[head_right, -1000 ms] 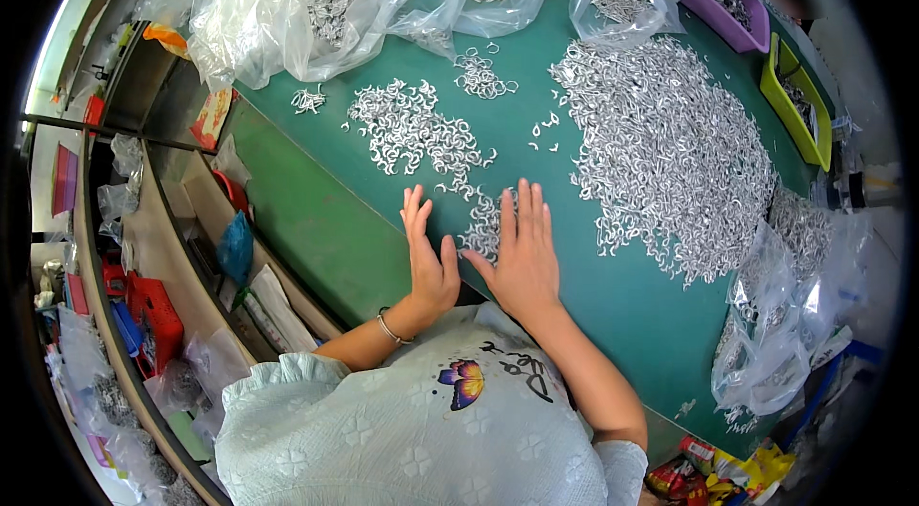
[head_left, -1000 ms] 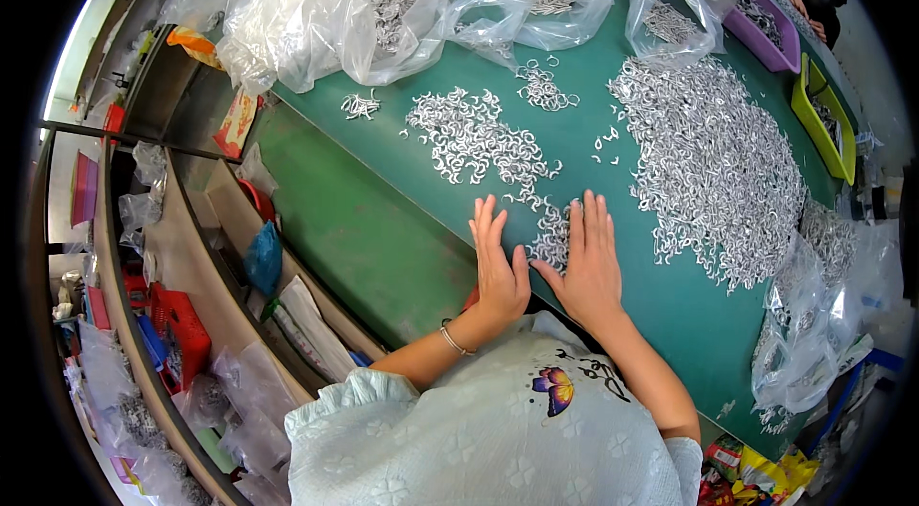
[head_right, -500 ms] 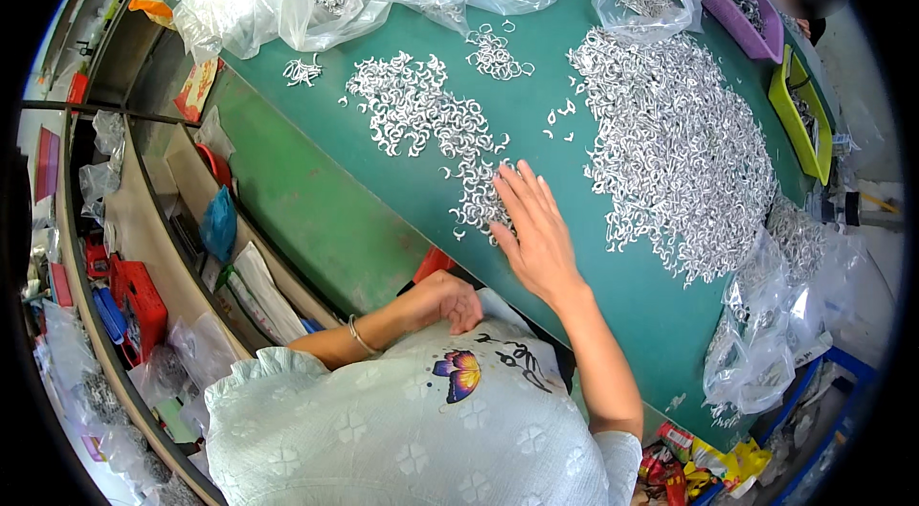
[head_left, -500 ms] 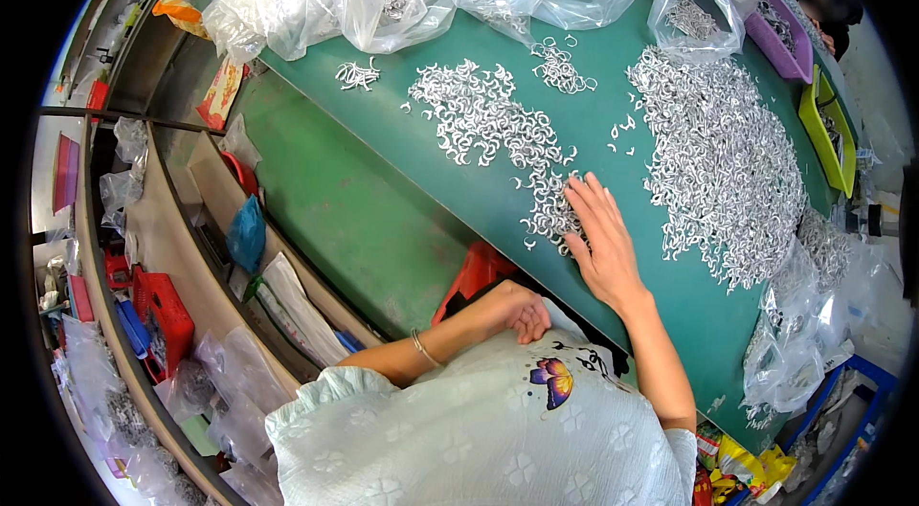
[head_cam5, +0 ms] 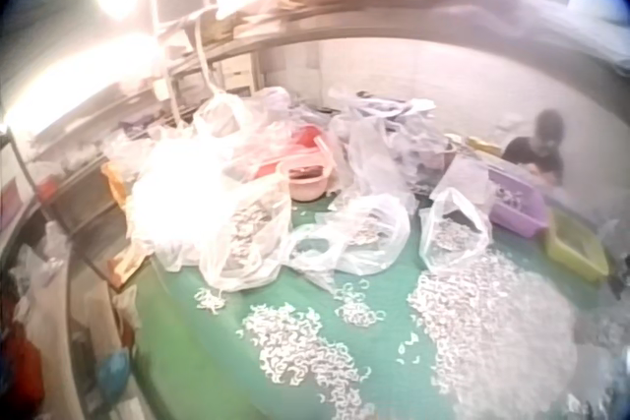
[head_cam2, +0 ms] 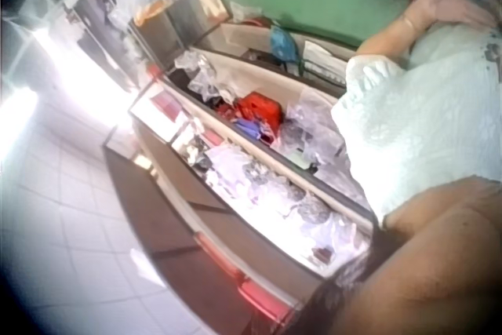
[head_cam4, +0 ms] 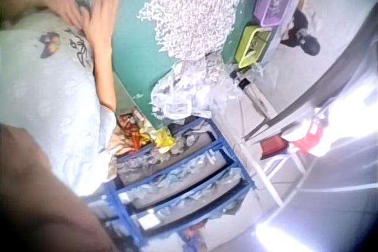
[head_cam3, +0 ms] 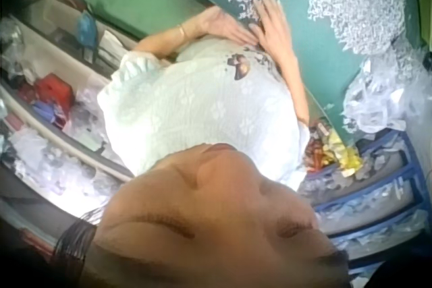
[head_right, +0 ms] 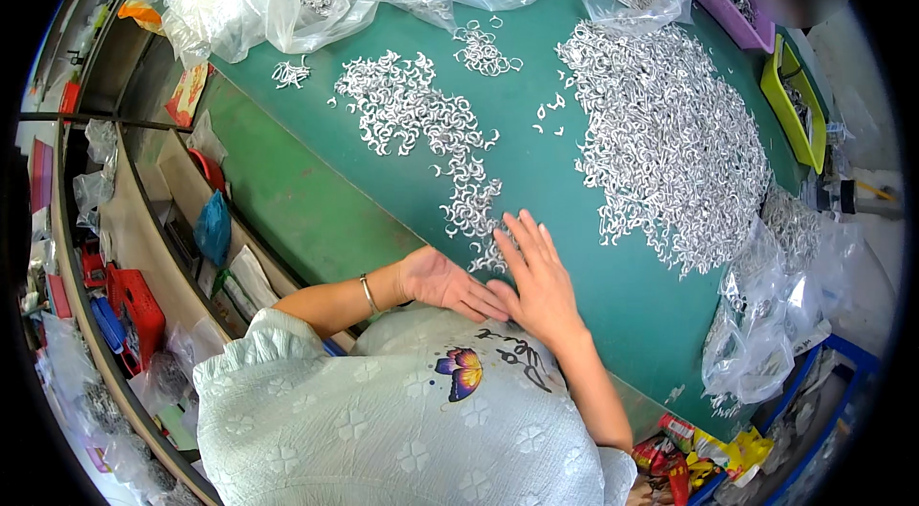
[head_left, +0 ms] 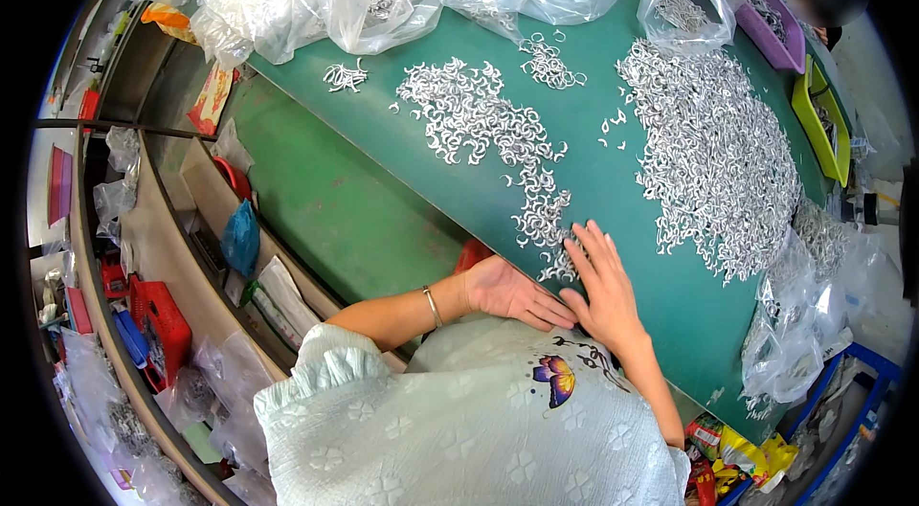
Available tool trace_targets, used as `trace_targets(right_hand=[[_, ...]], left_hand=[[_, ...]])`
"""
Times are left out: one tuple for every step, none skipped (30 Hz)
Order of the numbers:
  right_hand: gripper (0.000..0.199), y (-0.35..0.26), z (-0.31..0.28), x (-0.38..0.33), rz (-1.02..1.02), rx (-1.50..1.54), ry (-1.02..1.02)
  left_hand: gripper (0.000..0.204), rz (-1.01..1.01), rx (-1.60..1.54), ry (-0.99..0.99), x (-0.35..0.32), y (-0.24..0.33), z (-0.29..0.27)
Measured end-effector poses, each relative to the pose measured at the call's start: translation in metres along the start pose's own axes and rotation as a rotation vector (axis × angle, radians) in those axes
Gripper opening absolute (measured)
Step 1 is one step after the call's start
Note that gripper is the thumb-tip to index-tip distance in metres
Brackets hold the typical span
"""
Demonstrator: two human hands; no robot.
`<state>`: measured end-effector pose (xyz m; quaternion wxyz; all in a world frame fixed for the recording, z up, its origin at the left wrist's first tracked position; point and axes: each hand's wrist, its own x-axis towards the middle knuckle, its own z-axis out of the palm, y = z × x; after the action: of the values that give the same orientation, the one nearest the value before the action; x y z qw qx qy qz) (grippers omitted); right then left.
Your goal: The person sorts small curved metal parts by hand on a green workbench, picking them up from a large pile and placing them into individual plastic bags.
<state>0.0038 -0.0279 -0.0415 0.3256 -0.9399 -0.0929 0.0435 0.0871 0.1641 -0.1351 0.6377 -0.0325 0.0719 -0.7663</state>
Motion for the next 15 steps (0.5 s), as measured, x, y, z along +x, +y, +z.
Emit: trace_targets(right_hand=[[0.063,-0.002,0.003,-0.006,0.005,-0.001,0.007],[0.063,-0.005,0.006,-0.01,0.01,-0.002,0.015],[0.063,-0.009,0.01,-0.013,0.016,0.0,0.022],[0.063,-0.013,0.012,-0.014,0.003,-0.052,-0.009],[0.062,-0.014,0.014,-0.016,-0.006,-0.043,-0.001],[0.061,-0.014,0.018,-0.019,-0.014,-0.035,0.01],[0.06,-0.015,0.02,-0.021,-0.023,-0.028,0.022],[0.059,-0.018,0.022,-0.024,-0.028,-0.028,0.025],[0.058,-0.022,0.025,-0.026,-0.036,-0.028,0.028],[0.057,-0.024,0.026,-0.027,-0.045,-0.028,0.031],[0.056,-0.026,0.026,-0.026,-0.067,-0.031,0.008],[0.056,-0.028,0.025,-0.026,-0.088,-0.036,-0.015],[0.055,-0.029,0.024,-0.026,-0.109,-0.041,-0.037],[0.054,-0.03,0.025,-0.026,-0.142,-0.012,-0.059],[0.054,-0.029,0.026,-0.026,-0.174,0.016,-0.08]], left_hand=[[0.09,-0.003,-0.063,-0.002,0.001,-0.002,0.003],[0.093,0.003,-0.051,0.144,0.002,-0.004,0.007],[0.089,0.004,-0.113,0.036,0.003,-0.006,0.003],[0.085,0.007,-0.176,-0.072,0.005,-0.008,-0.005],[0.081,0.011,-0.239,-0.18,0.006,-0.01,-0.009],[0.075,0.016,-0.11,-0.196,0.006,-0.008,-0.008],[0.072,0.037,-0.186,-0.171,0.006,-0.009,-0.007],[0.069,0.058,-0.263,-0.146,0.007,-0.01,-0.004],[0.066,0.083,-0.337,-0.121,0.007,-0.012,-0.003],[0.067,0.09,-0.393,-0.126,0.007,-0.014,-0.007],[0.067,0.098,-0.45,-0.132,0.006,-0.016,-0.016],[0.068,0.105,-0.507,-0.138,0.006,-0.016,-0.023],[0.066,0.096,-0.498,-0.095,0.004,-0.016,-0.029],[0.064,0.088,-0.49,-0.052,0.003,-0.015,-0.035],[0.062,0.079,-0.482,-0.01,0.002,-0.015,-0.038]])
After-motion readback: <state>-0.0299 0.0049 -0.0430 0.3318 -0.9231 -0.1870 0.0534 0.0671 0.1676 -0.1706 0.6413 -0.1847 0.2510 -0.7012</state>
